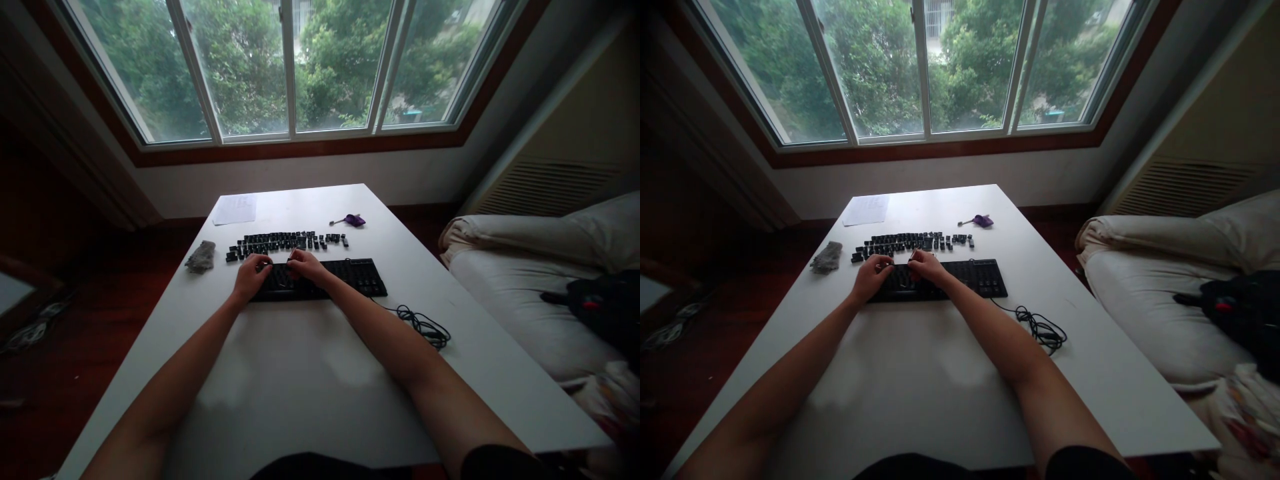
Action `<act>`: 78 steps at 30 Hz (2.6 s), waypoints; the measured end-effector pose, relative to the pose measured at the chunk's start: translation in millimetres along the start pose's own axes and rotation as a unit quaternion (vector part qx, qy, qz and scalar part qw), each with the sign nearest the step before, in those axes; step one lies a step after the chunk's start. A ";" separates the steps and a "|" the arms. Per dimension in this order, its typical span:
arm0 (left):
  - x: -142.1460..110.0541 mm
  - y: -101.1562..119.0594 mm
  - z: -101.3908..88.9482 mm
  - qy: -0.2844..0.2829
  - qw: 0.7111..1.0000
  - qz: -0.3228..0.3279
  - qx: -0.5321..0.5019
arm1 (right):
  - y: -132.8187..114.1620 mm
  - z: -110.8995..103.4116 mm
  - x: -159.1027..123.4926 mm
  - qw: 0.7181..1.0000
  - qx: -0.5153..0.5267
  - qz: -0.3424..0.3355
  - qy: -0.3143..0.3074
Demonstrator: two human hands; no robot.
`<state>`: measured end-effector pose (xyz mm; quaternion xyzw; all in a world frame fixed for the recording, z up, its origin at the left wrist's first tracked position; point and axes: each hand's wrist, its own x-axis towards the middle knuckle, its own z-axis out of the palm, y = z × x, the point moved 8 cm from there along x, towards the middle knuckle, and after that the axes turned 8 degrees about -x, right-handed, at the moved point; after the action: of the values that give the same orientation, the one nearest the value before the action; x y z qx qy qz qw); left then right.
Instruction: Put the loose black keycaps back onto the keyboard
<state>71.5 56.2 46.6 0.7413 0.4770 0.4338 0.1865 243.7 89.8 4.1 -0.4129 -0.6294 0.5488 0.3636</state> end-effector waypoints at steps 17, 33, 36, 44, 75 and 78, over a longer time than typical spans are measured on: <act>75.5 -45.2 41.5 -0.085 0.943 -0.022 0.321 | 5.6 -1.0 0.9 1.000 0.011 0.013 -0.011; 68.9 -39.0 31.8 -0.045 0.954 0.000 0.296 | 8.9 -1.2 2.2 1.000 0.019 0.016 -0.012; 58.3 -27.8 31.4 -0.038 0.961 0.019 0.274 | 7.2 -6.3 4.0 0.999 0.038 0.012 0.004; 10.4 11.2 43.6 -0.124 0.973 0.087 0.173 | -16.6 -24.7 4.9 0.994 -0.084 -0.064 0.017; -16.3 26.5 39.5 -0.147 0.974 0.085 0.148 | -44.4 -8.5 -33.7 0.938 -0.235 -0.057 -0.248; -16.5 26.8 38.5 -0.145 0.975 0.085 0.146 | -36.1 -12.1 -32.7 0.947 -0.181 -0.028 -0.265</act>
<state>115.0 34.5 36.0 0.8533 0.4384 0.2617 0.1059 263.3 62.4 41.3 -0.2938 -0.8033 0.5045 0.1180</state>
